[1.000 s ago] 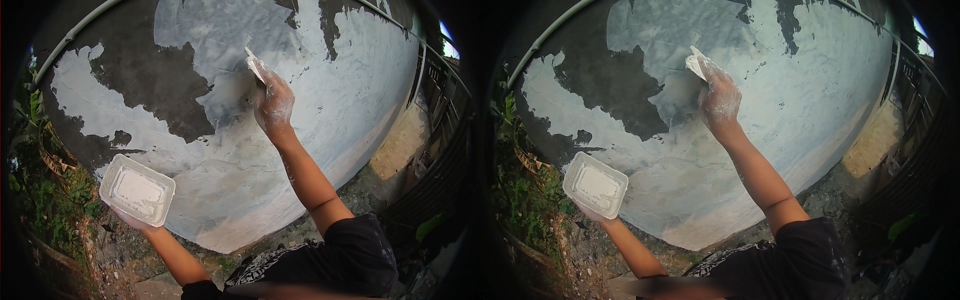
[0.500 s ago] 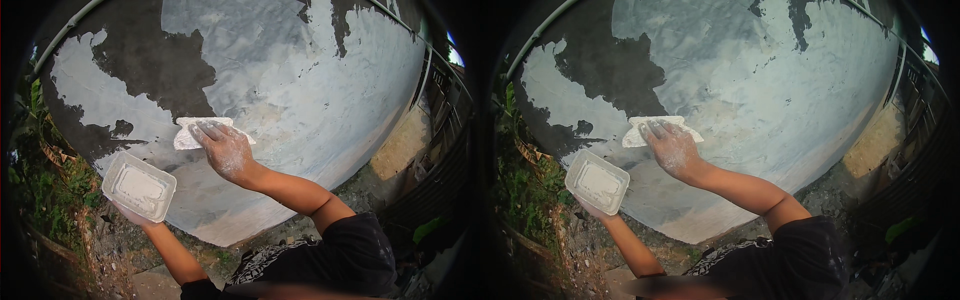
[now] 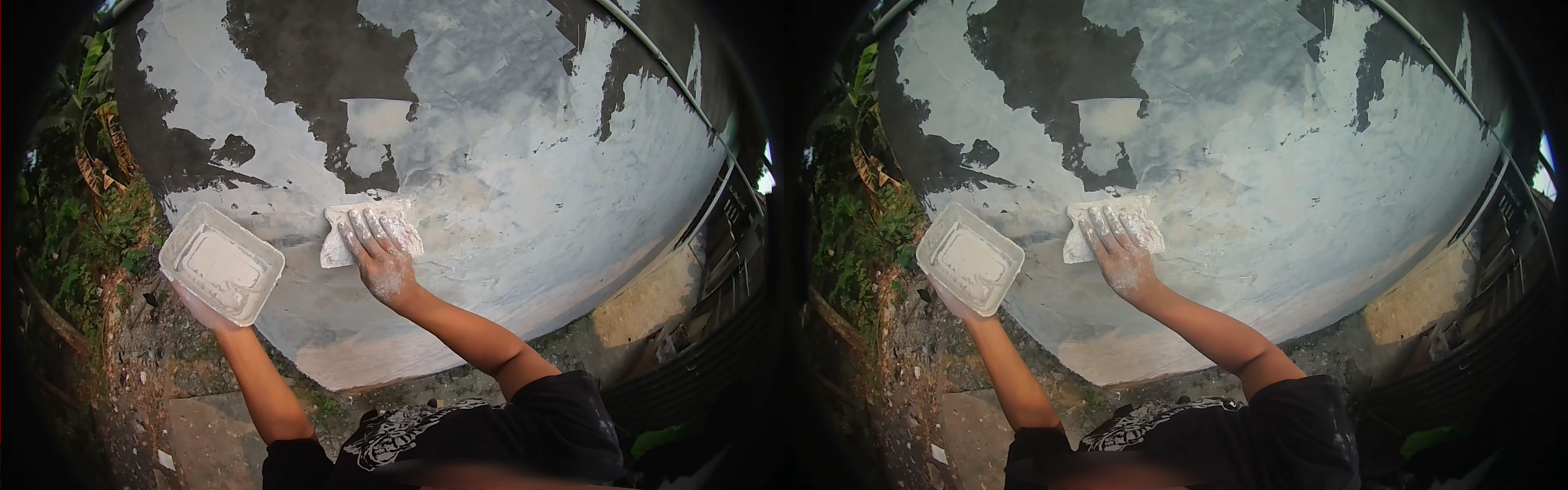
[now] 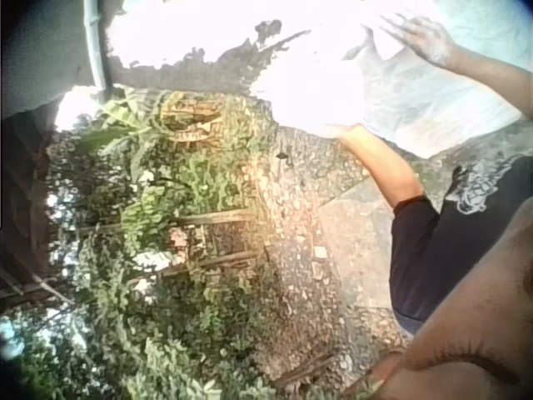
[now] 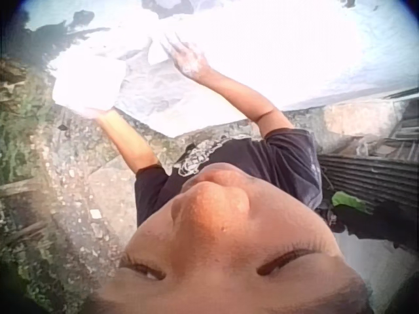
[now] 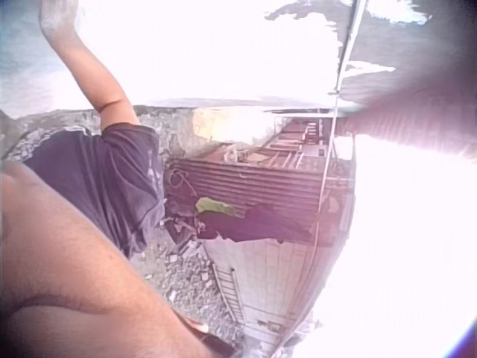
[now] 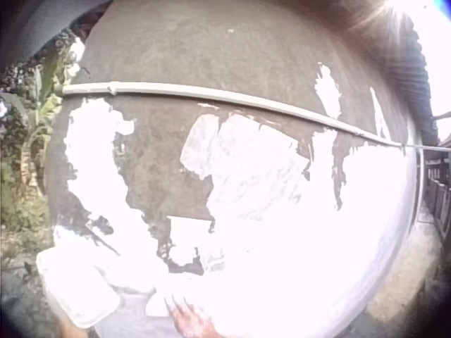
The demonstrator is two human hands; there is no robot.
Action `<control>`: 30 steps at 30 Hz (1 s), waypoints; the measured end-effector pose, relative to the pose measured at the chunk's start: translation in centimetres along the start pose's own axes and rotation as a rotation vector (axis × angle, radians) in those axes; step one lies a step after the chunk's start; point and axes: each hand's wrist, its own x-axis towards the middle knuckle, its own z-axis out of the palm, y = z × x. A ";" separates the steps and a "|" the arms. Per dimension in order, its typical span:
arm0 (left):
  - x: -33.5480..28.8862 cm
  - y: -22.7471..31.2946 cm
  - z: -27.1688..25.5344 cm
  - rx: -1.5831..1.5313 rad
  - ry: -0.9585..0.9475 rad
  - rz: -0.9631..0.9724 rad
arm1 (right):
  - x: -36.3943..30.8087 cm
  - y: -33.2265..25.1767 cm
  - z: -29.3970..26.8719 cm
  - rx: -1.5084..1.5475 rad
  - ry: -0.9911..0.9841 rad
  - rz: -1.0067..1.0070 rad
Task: Applying and smoothing white plaster or filler onto an exterior wall using a putty knife.
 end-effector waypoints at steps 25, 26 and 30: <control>2.7 -0.8 -4.3 -0.235 -0.596 -0.195 | 2.5 2.5 -7.1 0.020 -0.100 -0.005; 2.6 -1.0 -4.1 -0.254 -0.597 -0.204 | 3.2 2.6 -7.6 0.018 -0.092 0.001; 2.7 -1.3 -4.0 -0.215 -0.695 -0.194 | 3.8 4.3 -5.1 -0.071 0.208 -0.027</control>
